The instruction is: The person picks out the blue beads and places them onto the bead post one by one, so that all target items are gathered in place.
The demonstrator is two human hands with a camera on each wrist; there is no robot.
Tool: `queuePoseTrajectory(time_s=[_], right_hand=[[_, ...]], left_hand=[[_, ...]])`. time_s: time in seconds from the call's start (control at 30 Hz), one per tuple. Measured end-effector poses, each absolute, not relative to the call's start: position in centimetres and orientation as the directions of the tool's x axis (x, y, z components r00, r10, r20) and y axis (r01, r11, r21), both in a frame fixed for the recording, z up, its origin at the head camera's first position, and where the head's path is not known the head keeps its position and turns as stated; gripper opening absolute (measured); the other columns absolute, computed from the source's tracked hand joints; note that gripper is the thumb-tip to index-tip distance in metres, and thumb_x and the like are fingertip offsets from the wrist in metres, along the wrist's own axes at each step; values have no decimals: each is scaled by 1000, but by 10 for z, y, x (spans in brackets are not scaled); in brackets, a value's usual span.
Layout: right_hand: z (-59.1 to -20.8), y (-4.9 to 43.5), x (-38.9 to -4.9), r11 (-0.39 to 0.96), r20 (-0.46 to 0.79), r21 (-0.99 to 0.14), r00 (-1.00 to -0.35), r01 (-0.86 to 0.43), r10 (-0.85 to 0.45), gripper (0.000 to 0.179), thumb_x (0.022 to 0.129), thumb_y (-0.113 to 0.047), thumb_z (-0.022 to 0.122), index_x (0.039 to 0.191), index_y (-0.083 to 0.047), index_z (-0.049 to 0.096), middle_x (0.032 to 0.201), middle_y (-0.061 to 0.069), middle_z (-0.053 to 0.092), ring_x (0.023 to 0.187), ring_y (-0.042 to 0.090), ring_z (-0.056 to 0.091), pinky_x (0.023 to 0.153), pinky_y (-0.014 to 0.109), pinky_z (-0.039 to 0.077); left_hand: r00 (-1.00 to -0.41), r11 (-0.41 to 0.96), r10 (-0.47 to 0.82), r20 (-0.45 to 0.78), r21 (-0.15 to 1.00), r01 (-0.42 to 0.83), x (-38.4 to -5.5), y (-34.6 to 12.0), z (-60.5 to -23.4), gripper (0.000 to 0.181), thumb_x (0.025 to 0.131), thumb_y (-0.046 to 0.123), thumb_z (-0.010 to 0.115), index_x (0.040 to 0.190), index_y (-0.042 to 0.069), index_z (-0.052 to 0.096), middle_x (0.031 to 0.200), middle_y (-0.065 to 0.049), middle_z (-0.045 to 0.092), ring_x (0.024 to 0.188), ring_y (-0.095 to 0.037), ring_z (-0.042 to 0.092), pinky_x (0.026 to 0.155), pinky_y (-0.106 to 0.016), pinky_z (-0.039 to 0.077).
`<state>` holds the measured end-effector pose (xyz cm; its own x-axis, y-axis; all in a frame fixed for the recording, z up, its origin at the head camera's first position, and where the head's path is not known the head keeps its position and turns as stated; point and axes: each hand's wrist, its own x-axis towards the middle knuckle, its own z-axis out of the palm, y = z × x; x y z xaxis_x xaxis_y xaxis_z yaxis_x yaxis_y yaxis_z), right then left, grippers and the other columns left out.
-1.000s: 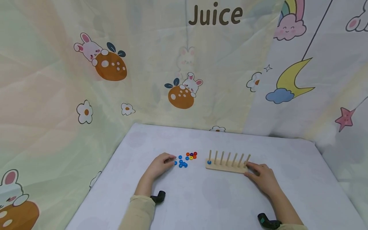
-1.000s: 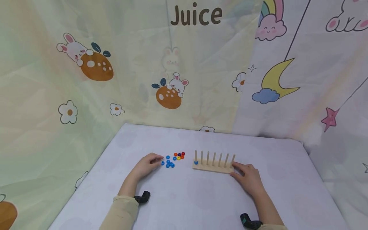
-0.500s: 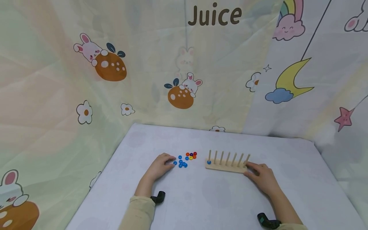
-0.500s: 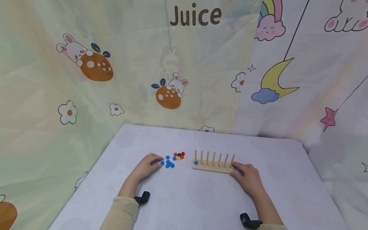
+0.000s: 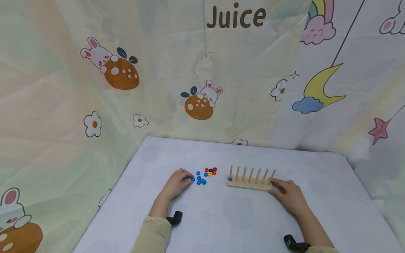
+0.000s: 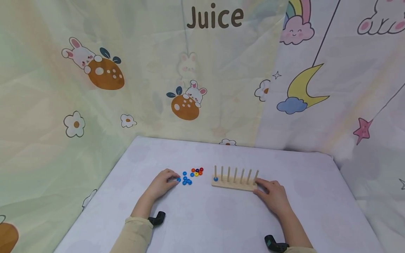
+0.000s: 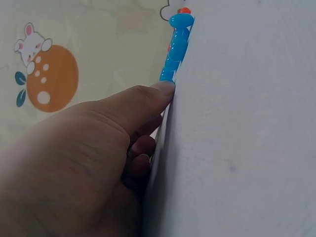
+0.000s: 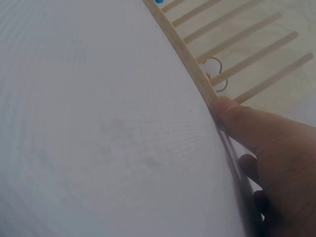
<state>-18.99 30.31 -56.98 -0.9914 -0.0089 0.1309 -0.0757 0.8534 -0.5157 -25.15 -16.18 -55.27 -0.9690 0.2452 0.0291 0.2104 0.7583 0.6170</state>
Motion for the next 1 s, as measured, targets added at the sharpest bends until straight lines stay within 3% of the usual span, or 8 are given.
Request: queuePoseTrajectory(time_s=[0.77, 1.0], right_hand=[[-568, 302, -189, 842, 135, -533, -991, -79, -7, 59, 87, -51, 70, 133, -15, 62, 119, 17, 67, 106, 35, 56, 86, 58, 43], [-565, 301, -188, 844, 137, -531, -991, -76, -3, 59, 87, -51, 70, 133, -14, 62, 116, 17, 66, 105, 35, 56, 85, 57, 43]], left_hand=[[-977, 763, 207, 43, 618, 189, -253, -160, -553, 19, 91, 31, 71, 109, 24, 72, 116, 3, 65, 115, -20, 58, 102, -43, 46], [-985, 719, 153, 86, 674, 170, -255, -157, -546, 19, 93, 34, 69, 109, 25, 70, 99, 8, 65, 88, -12, 58, 80, -32, 51]])
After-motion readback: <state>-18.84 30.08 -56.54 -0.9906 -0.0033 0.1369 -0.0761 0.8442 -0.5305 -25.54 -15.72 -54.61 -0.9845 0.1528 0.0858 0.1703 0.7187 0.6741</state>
